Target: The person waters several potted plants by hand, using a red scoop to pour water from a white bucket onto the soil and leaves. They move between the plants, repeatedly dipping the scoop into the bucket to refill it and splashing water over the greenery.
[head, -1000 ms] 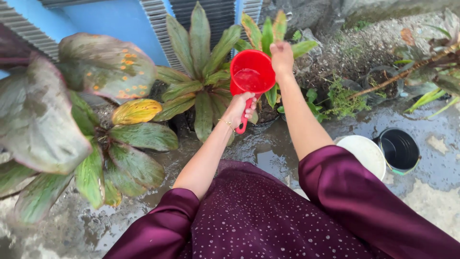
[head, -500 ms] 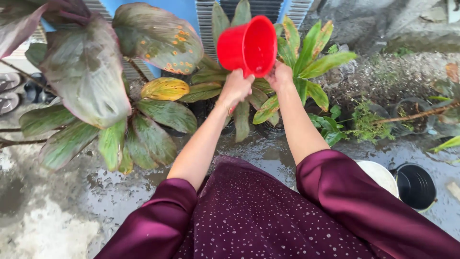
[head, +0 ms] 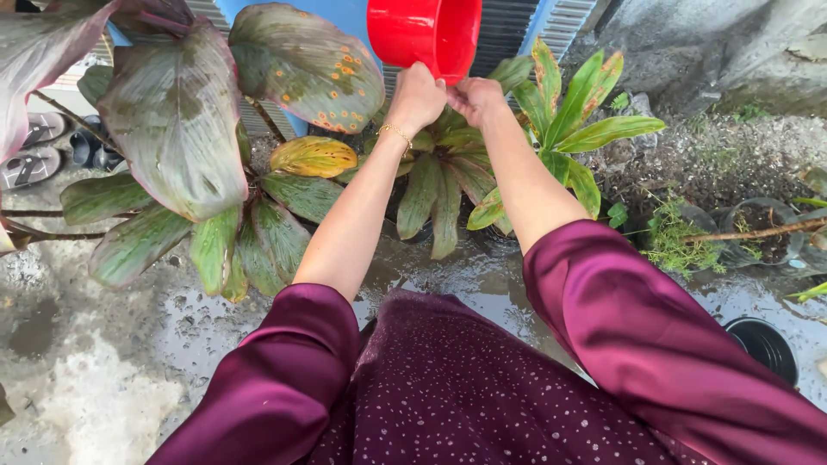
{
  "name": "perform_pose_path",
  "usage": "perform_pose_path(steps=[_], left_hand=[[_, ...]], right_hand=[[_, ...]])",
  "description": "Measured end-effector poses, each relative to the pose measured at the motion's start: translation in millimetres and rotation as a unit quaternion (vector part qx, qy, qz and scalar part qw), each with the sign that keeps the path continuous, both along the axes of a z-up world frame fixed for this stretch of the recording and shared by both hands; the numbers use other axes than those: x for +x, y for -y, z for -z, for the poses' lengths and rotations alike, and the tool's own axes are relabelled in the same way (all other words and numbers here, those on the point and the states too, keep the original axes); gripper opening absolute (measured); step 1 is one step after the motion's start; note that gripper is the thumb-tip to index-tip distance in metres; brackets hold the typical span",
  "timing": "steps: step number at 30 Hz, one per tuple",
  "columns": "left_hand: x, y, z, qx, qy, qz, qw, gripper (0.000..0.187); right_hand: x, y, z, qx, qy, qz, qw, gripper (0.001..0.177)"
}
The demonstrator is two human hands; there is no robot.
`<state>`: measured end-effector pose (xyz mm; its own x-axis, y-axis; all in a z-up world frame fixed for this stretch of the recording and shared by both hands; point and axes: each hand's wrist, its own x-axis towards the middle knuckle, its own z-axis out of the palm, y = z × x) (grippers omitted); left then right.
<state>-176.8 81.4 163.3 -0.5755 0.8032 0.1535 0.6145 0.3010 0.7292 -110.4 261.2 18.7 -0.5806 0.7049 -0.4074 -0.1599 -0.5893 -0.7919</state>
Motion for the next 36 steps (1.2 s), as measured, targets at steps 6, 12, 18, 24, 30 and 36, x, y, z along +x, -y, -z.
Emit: perform_pose_path(steps=[6, 12, 18, 24, 30, 36], left_hand=[[-8, -3, 12, 0.004, 0.015, -0.041, 0.999, 0.029], [-14, -3, 23, -0.032, -0.011, -0.063, 0.997, 0.031], [-3, 1, 12, -0.017, 0.002, -0.014, 1.0, 0.028], [25, -8, -2, -0.04, 0.034, 0.009, 0.999, 0.031], [51, -40, 8, -0.052, 0.01, 0.045, 0.998, 0.032], [107, -51, -44, -0.114, 0.153, 0.076, 0.979, 0.033]], right_hand=[[-9, 18, -27, 0.0, 0.021, -0.02, 1.0, 0.015], [-3, 42, -60, 0.005, 0.075, -0.083, 0.994, 0.026], [0, 28, -31, -0.002, 0.063, -0.081, 0.995, 0.023], [24, 12, -19, 0.001, 0.046, -0.045, 0.998, 0.015], [54, -22, 11, -0.041, 0.008, 0.024, 0.999, 0.013], [104, -65, 30, -0.04, -0.019, 0.047, 0.998, 0.008]])
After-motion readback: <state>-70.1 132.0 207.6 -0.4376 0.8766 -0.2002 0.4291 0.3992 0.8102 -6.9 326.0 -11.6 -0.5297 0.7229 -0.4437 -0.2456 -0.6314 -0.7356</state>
